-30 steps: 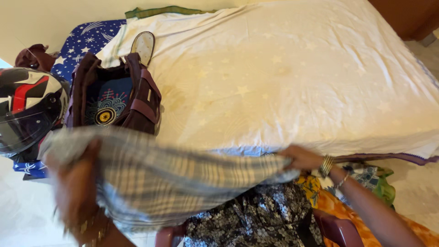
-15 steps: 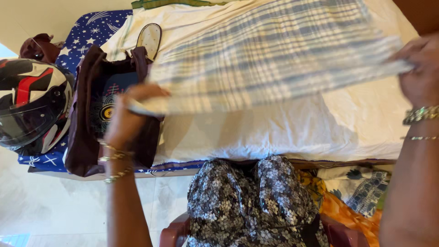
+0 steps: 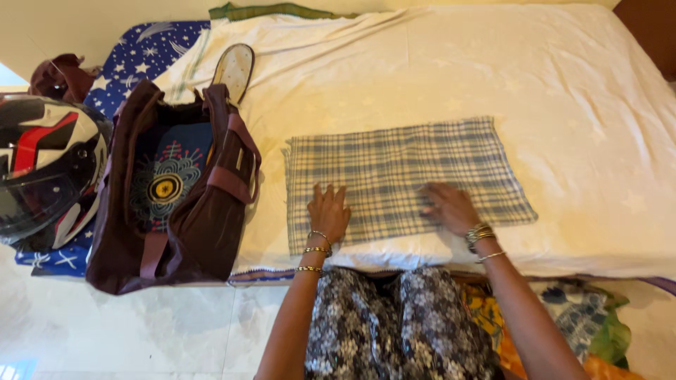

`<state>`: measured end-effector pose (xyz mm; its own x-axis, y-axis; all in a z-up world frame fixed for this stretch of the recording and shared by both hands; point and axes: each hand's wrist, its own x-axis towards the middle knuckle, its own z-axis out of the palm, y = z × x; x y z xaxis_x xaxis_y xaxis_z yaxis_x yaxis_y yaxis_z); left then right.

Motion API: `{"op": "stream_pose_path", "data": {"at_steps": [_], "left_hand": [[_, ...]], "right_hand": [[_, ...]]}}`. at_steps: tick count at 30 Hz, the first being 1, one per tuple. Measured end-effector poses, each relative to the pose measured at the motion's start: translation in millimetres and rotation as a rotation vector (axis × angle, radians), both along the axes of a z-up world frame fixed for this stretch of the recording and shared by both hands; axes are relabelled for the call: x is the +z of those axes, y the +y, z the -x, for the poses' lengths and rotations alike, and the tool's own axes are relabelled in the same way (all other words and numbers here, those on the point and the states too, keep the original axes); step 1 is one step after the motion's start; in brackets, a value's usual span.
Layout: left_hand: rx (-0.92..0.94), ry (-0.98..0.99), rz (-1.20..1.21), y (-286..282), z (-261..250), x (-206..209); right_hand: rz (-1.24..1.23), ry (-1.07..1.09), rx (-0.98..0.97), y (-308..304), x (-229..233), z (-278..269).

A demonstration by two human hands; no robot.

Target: The person folds a blue and white checkered cloth on a bed and places it inside a bag.

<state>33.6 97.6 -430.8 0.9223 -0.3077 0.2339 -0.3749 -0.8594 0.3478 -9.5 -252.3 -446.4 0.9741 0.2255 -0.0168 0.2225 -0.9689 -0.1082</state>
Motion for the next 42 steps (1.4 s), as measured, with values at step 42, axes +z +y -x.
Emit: {"op": "stream_pose_path", "data": {"at_steps": [42], "left_hand": [[-0.326,0.327,0.355,110.2,218.7,173.7]], "right_hand": [[0.234,-0.247,0.098,-132.8,110.1,78.2]]}}
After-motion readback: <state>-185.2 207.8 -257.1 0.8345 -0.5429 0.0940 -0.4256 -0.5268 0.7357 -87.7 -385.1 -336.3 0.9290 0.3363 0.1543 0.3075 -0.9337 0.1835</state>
